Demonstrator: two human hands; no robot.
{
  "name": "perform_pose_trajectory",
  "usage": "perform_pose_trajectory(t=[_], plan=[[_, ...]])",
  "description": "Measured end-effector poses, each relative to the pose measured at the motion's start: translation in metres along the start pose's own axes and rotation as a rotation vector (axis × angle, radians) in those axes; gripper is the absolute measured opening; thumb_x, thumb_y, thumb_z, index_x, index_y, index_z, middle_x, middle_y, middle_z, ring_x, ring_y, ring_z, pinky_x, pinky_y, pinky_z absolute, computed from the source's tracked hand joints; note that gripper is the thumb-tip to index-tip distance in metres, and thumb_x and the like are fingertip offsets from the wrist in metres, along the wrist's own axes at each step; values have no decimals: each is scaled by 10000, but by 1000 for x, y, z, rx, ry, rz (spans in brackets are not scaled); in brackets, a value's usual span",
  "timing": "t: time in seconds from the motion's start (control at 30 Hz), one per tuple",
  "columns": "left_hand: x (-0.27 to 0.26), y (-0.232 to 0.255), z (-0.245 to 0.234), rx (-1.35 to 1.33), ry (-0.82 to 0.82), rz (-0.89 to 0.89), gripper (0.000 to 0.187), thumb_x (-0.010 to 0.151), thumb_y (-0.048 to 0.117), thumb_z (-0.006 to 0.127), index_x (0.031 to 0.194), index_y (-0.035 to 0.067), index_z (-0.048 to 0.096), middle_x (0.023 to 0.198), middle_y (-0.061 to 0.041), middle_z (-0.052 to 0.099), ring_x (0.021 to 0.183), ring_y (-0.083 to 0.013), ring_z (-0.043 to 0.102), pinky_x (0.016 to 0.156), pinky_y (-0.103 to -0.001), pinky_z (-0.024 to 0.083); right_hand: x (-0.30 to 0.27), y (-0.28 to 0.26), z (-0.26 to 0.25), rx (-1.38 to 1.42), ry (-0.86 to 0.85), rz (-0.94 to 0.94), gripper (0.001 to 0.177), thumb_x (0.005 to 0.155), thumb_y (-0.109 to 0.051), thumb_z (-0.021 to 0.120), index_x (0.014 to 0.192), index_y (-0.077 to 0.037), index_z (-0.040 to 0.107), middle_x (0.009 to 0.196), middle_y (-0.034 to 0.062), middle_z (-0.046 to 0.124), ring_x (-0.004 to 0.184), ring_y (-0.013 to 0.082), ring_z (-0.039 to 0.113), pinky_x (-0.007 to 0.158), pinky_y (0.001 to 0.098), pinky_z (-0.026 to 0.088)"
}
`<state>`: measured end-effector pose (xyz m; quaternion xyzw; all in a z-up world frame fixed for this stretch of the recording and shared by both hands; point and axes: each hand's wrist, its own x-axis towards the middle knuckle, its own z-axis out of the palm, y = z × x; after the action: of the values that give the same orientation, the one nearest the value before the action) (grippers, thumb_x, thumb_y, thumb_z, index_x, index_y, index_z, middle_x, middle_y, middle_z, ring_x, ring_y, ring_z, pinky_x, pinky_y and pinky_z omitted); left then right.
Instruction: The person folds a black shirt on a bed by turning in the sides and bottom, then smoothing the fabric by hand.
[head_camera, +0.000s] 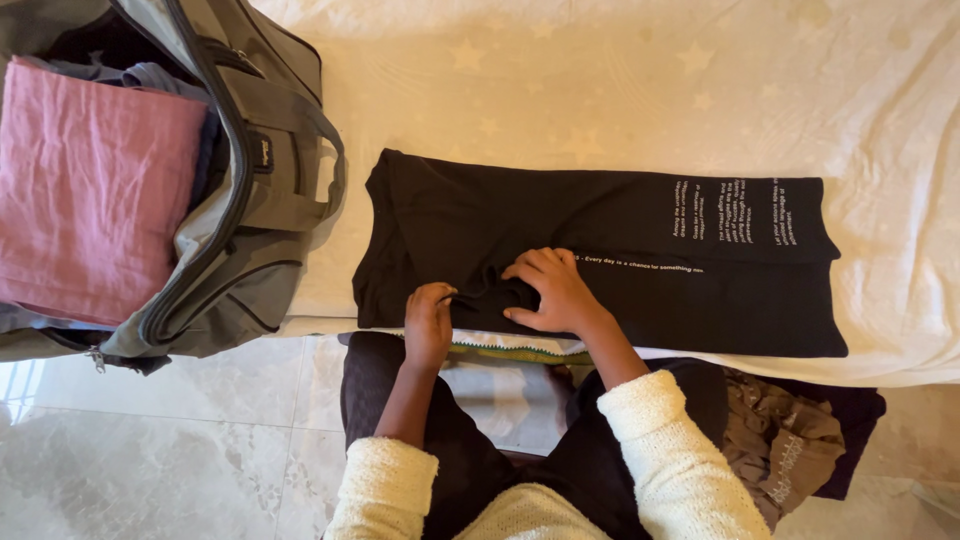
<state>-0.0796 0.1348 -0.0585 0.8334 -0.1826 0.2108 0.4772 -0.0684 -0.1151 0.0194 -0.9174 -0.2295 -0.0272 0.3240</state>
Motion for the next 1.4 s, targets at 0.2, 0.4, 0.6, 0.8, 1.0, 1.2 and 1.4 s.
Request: perform_pose_trajectory(t=[0.2, 0.4, 0.6, 0.8, 1.0, 1.2, 1.4], plan=[[-5, -4, -1, -75, -25, -103, 149, 974, -34, 572, 1110, 14, 610, 1091, -161, 686, 987, -351, 672, 892, -423, 540, -15, 11, 5, 125, 21, 59, 313, 736, -264, 838, 1019, -155, 759, 1138, 27, 642, 1133, 242, 563, 1031, 428, 335], [-5, -7, 5, -44, -6, -203, 143, 1021, 26, 555, 1143, -25, 610, 1069, -190, 686, 977, -372, 669, 879, -436, 532, -27, 26, 13, 242, 152, 74, 206, 901, -166, 771, 1100, -119, 746, 1216, 20, 678, 1198, 234, 594, 1066, 410, 435], [-1, -4, 9, 107, -60, -158, 157, 1030, 83, 569, 1139, -21, 617, 1041, -191, 685, 968, -378, 650, 874, -467, 509, -35, 37, -8, -162, 542, 242, 297, 865, -62, 743, 1162, -51, 733, 1227, 90, 635, 1159, 336, 559, 997, 445, 489], [0, 0, 8, 135, -48, -120, 178, 1011, 87, 593, 1151, -21, 612, 1067, -193, 678, 988, -388, 637, 887, -483, 497, -33, 55, -22, -239, 581, 404, 217, 827, -63, 780, 1041, -105, 775, 1197, 104, 632, 1038, 334, 562, 892, 419, 503], [-2, 0, 9, 159, -47, -83, 161, 1007, 68, 587, 1143, -17, 606, 1070, -190, 670, 987, -388, 628, 892, -485, 490, -47, 38, -30, -215, 761, 399, 183, 885, -42, 747, 1060, -94, 770, 1167, 69, 640, 1006, 284, 579, 869, 381, 518], [-3, 0, 10, 183, -59, -40, 131, 1018, 54, 585, 1123, -22, 600, 1045, -173, 660, 957, -366, 621, 873, -470, 488, -66, 39, -32, -204, 703, 362, 207, 860, -78, 773, 1065, -85, 742, 1180, 114, 619, 1065, 318, 594, 914, 403, 506], [-5, -3, 14, 241, -15, 75, 123, 1007, 34, 593, 1117, -20, 589, 1054, -166, 651, 944, -361, 614, 860, -475, 484, -113, 109, -52, -202, 936, 537, 273, 895, -74, 772, 1155, -85, 691, 1201, 106, 626, 1203, 322, 549, 1009, 405, 466]])
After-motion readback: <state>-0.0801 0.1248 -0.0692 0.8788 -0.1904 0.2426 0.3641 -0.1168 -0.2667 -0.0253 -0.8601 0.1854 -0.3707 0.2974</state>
